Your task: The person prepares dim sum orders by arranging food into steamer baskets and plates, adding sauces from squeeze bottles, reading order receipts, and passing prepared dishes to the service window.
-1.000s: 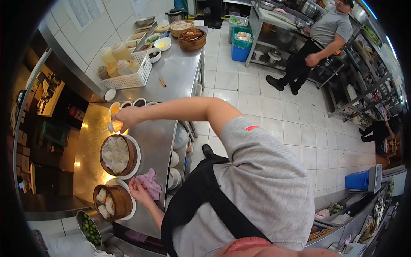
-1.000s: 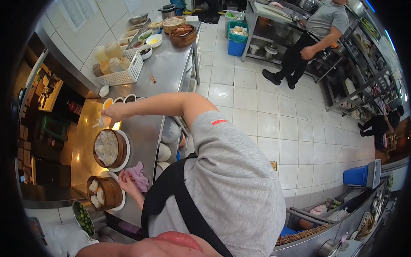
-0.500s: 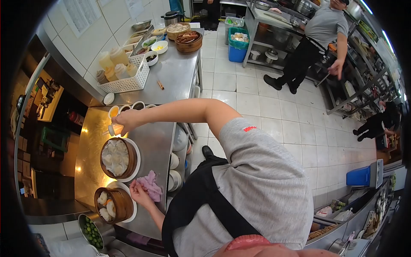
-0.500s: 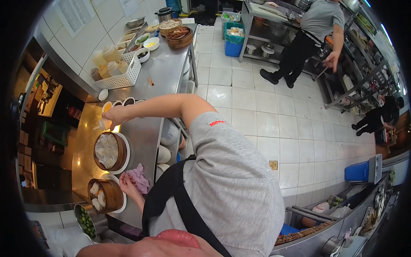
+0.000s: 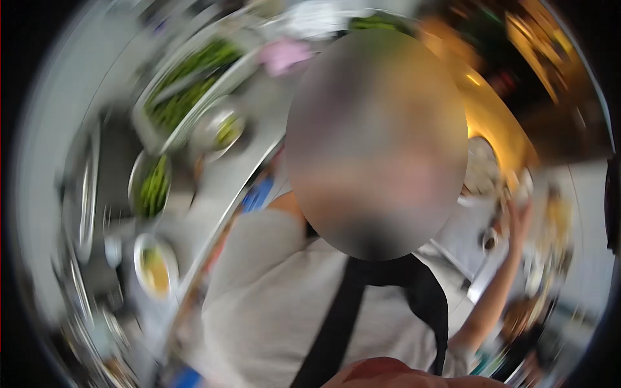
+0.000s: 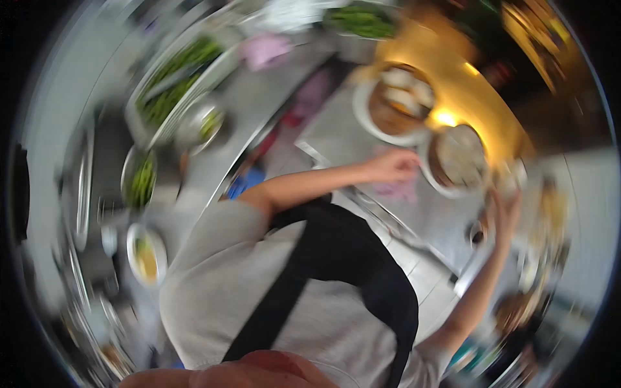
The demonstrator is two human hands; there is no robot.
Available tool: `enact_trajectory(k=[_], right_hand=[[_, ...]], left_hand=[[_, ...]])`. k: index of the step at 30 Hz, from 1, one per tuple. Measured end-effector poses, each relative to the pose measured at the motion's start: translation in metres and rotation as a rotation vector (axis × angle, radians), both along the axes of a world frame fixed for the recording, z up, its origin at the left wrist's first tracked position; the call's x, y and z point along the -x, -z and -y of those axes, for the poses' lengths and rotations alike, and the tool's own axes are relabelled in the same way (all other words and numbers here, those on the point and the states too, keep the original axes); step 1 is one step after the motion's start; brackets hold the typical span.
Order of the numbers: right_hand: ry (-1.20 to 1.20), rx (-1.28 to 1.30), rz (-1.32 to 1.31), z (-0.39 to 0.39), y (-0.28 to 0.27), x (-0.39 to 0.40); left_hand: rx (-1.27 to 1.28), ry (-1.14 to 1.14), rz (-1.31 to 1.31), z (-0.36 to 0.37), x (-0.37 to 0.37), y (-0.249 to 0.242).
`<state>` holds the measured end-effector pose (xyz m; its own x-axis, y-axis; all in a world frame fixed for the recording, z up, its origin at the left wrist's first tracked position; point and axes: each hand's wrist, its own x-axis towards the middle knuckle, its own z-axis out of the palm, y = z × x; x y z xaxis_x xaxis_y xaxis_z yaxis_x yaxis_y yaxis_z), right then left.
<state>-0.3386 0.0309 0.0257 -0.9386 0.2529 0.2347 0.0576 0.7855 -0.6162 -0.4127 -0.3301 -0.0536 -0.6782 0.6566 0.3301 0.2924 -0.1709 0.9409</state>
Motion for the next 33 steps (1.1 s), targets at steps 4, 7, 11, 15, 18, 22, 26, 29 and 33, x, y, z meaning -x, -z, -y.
enact_trajectory(k=[4,7,11,15,18,22,26,29,33], right_hand=[[-0.054,-0.109,0.176,0.015,-0.023,0.04],[-0.054,-0.151,0.069,0.012,-0.01,0.034],[-0.06,-0.303,0.204,0.09,-0.068,0.022],[-0.092,-0.411,0.158,0.072,-0.046,0.019],[-0.022,-0.464,0.265,0.093,-0.055,0.012],[-0.027,-0.869,0.213,0.104,-0.046,0.016],[-0.031,-1.019,0.186,0.111,-0.047,0.019],[-0.031,-1.064,0.197,0.111,-0.048,0.023],[-0.007,-1.112,0.282,0.115,-0.051,0.029]], left_hand=[[0.019,-0.239,0.015,0.024,0.0,-0.004],[-0.065,-0.208,0.018,0.024,-0.013,0.006],[0.07,-0.134,0.036,0.019,-0.02,-0.001],[0.182,-0.134,0.012,0.0,-0.013,0.006],[0.213,-0.14,-0.108,-0.007,-0.005,0.004],[0.261,-0.203,-0.153,-0.012,-0.002,0.007],[0.221,-0.166,-0.129,-0.008,-0.001,0.011],[0.174,-0.139,-0.12,-0.008,0.002,0.015],[0.148,-0.125,-0.107,-0.008,0.003,0.018]])
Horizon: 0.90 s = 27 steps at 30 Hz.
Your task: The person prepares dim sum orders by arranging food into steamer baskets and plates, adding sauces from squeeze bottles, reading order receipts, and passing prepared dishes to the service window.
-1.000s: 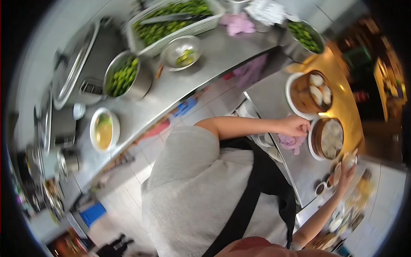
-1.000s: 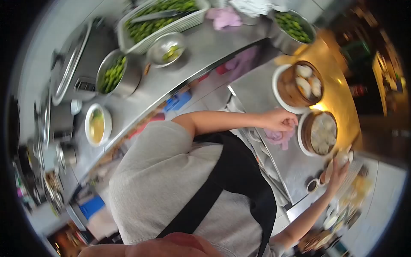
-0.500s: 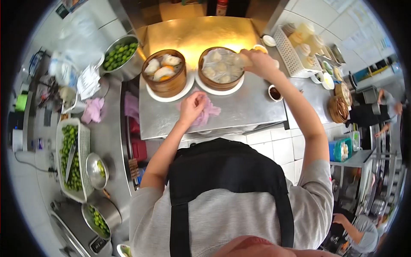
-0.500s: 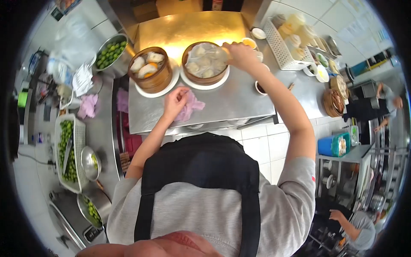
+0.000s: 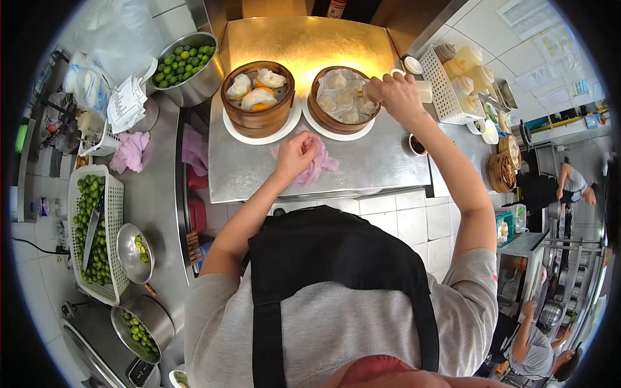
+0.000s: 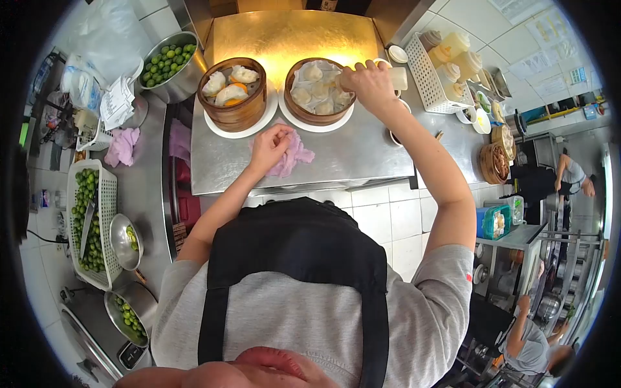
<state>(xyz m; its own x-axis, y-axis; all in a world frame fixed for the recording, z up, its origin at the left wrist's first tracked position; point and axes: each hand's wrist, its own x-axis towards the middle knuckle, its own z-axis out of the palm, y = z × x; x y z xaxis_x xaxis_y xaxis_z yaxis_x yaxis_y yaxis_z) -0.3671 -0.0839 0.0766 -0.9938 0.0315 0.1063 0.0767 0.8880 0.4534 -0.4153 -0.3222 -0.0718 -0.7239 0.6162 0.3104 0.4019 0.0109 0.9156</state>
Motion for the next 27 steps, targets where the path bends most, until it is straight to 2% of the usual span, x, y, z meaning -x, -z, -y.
enact_trajectory(k=[4,7,10,17,19,23,25,27], right_hand=[[-0.098,0.074,-0.031,0.01,-0.018,-0.017],[-0.147,-0.012,0.042,0.019,-0.022,-0.03],[-0.122,0.008,-0.008,0.023,-0.015,-0.029],[-0.133,0.098,-0.091,0.036,0.004,0.012],[-0.081,0.103,-0.022,0.038,0.006,0.019],[-0.008,0.156,-0.086,0.016,0.0,0.028],[0.104,0.12,-0.055,0.005,-0.004,0.034],[0.117,0.053,-0.011,0.0,0.001,0.039]], left_hand=[[-0.015,-0.015,-0.012,0.001,0.002,0.001],[-0.009,-0.015,-0.036,0.001,-0.001,0.001],[-0.009,-0.006,-0.026,0.001,-0.001,0.001],[-0.017,0.004,-0.046,-0.001,0.002,0.003],[-0.018,-0.004,-0.051,0.0,0.003,0.004],[0.001,-0.017,-0.048,0.0,0.002,0.002],[0.0,-0.014,-0.041,0.001,0.001,0.001],[0.026,-0.016,0.003,0.001,0.001,-0.002]])
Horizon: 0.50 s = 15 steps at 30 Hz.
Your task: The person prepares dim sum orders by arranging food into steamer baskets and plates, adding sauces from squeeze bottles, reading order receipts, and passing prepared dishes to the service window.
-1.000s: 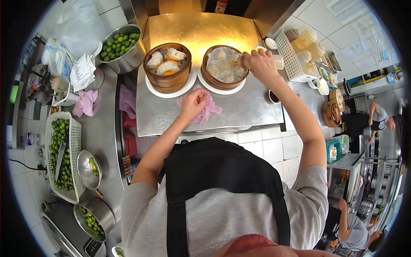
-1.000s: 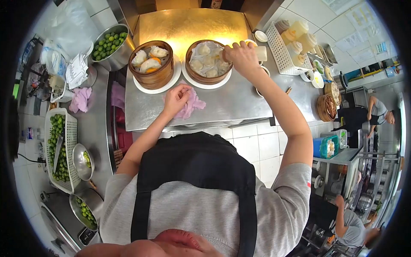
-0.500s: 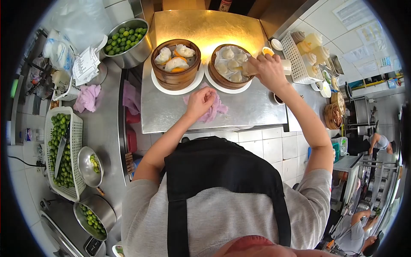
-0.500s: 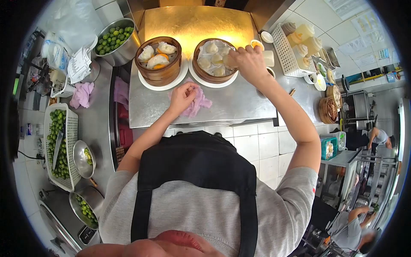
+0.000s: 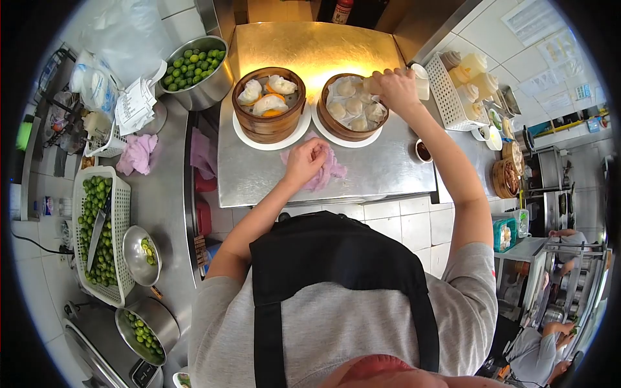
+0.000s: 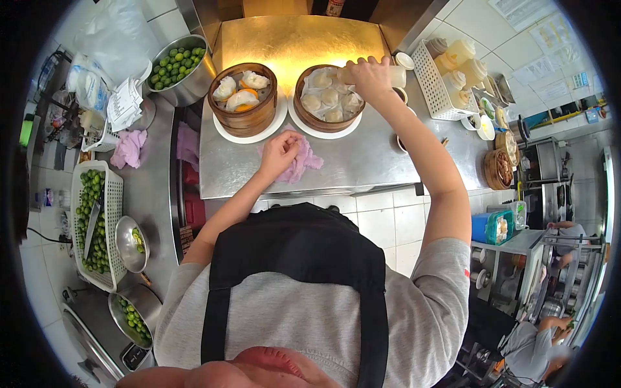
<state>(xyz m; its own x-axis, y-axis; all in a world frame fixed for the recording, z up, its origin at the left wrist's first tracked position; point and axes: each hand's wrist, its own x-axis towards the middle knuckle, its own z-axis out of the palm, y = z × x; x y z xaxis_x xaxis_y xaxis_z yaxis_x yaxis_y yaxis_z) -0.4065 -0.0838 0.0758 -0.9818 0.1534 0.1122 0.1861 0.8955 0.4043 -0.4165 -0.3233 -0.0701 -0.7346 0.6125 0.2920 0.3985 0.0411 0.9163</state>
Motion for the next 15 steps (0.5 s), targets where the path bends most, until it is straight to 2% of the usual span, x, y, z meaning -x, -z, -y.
enact_trajectory(k=[2,6,10,13,15], right_hand=[[-0.024,-0.081,0.001,-0.002,0.006,0.003],[0.02,-0.046,-0.096,-0.013,-0.005,-0.012],[0.027,-0.106,0.037,-0.019,-0.012,-0.03],[0.052,-0.072,0.036,-0.025,-0.004,-0.038],[-0.011,0.043,-0.078,-0.022,-0.008,-0.053]], left_hand=[[0.012,-0.006,-0.001,-0.001,0.0,0.0],[0.012,-0.011,0.025,-0.001,0.0,0.002],[0.018,-0.004,-0.027,-0.001,-0.001,0.001],[0.016,0.012,0.025,-0.001,-0.002,-0.004],[0.013,0.018,0.025,-0.002,0.0,0.0]])
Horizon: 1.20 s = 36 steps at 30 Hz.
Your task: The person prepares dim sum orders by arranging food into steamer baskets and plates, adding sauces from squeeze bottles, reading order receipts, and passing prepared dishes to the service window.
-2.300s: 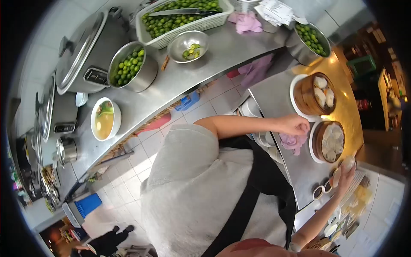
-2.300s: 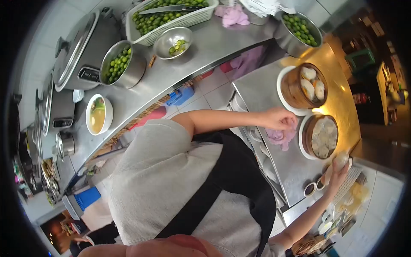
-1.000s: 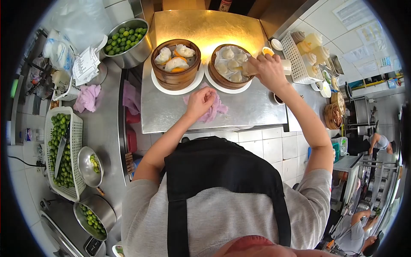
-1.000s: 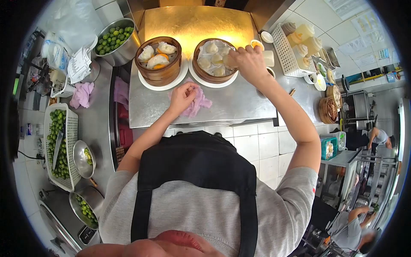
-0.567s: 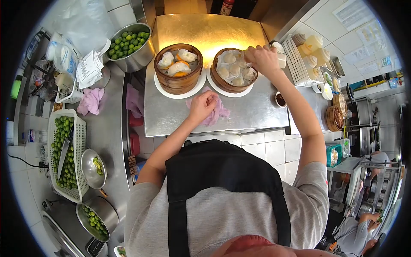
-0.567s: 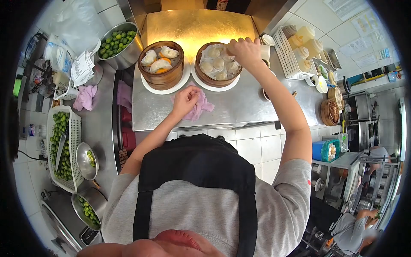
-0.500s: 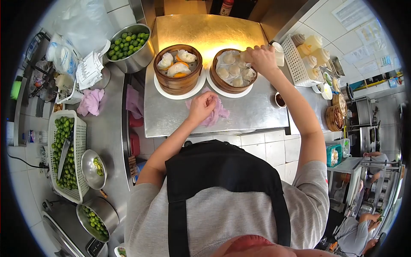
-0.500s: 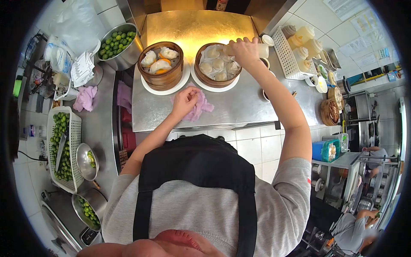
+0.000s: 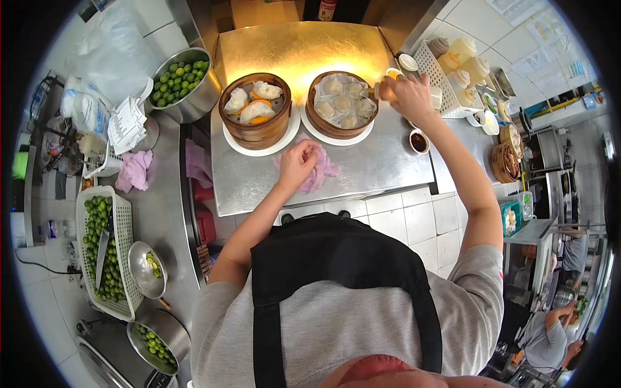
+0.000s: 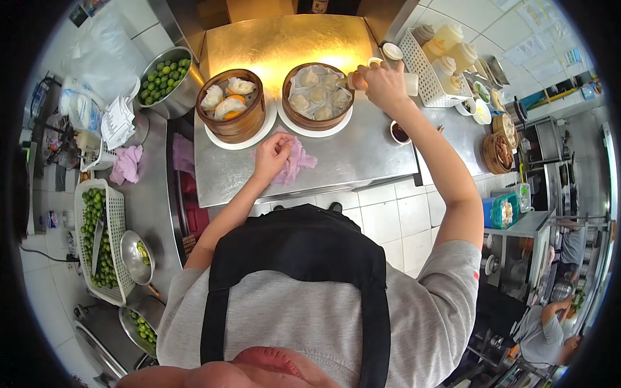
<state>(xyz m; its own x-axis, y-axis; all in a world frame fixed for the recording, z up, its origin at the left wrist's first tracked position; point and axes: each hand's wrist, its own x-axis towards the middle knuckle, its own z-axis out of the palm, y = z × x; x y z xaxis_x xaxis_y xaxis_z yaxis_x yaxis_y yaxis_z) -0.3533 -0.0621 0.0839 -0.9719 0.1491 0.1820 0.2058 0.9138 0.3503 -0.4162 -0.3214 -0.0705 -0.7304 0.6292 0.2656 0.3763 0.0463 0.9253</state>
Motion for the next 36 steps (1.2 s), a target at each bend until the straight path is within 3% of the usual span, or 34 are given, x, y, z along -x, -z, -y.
enact_trajectory(k=[4,7,8,10,12,15,16,18,19,20,21,22,24,25,27,29,31,36], right_hand=[[-0.013,-0.093,0.059,0.003,0.009,-0.023],[0.185,0.179,0.037,-0.004,0.027,-0.029],[0.256,0.433,-0.001,-0.005,0.024,-0.033],[0.146,0.884,-0.356,-0.043,0.072,-0.042],[0.222,1.548,-0.386,-0.056,0.065,-0.069],[0.235,1.54,-0.621,-0.085,0.036,-0.138],[0.254,1.453,-0.622,-0.105,0.024,-0.166],[0.431,0.954,-0.539,-0.162,0.01,-0.228],[0.576,0.878,-0.527,-0.184,-0.001,-0.261],[0.596,0.689,-0.518,-0.232,0.014,-0.298],[0.818,0.353,-0.363,-0.257,0.008,-0.328],[0.976,0.247,-0.211,-0.267,-0.009,-0.35],[1.059,0.053,-0.073,-0.306,-0.011,-0.392],[1.058,0.06,-0.069,-0.321,-0.01,-0.404],[1.003,-0.092,0.116,-0.343,-0.01,-0.422],[0.958,-0.134,0.134,-0.352,-0.007,-0.421],[0.758,-0.211,0.135,-0.366,-0.003,-0.417],[0.812,-0.106,0.249,-0.4,-0.02,-0.401]], left_hand=[[0.029,0.012,0.029,0.001,-0.001,0.0],[-0.028,-0.014,-0.038,-0.001,0.002,0.008],[-0.087,-0.009,-0.024,-0.004,0.002,0.014],[-0.043,-0.015,0.023,-0.004,-0.001,0.005],[0.026,0.013,0.073,-0.002,-0.002,-0.003],[0.077,0.038,0.028,-0.001,-0.004,0.003],[0.046,0.011,0.027,-0.001,-0.01,-0.004],[0.018,-0.026,0.02,-0.003,-0.026,-0.02],[0.027,-0.101,-0.049,-0.006,-0.037,-0.029],[0.036,-0.176,-0.115,-0.014,-0.051,-0.035],[0.038,-0.184,-0.114,-0.024,-0.066,-0.041],[-0.028,-0.224,-0.089,-0.037,-0.08,-0.046],[-0.128,-0.272,-0.027,-0.074,-0.113,-0.051],[-0.121,-0.274,-0.028,-0.096,-0.131,-0.051],[-0.049,-0.1,0.028,-0.14,-0.164,-0.048],[0.025,0.078,0.089,-0.185,-0.196,-0.046],[0.061,0.182,0.066,-0.224,-0.216,-0.046],[0.093,0.393,0.014,-0.288,-0.245,-0.05]])
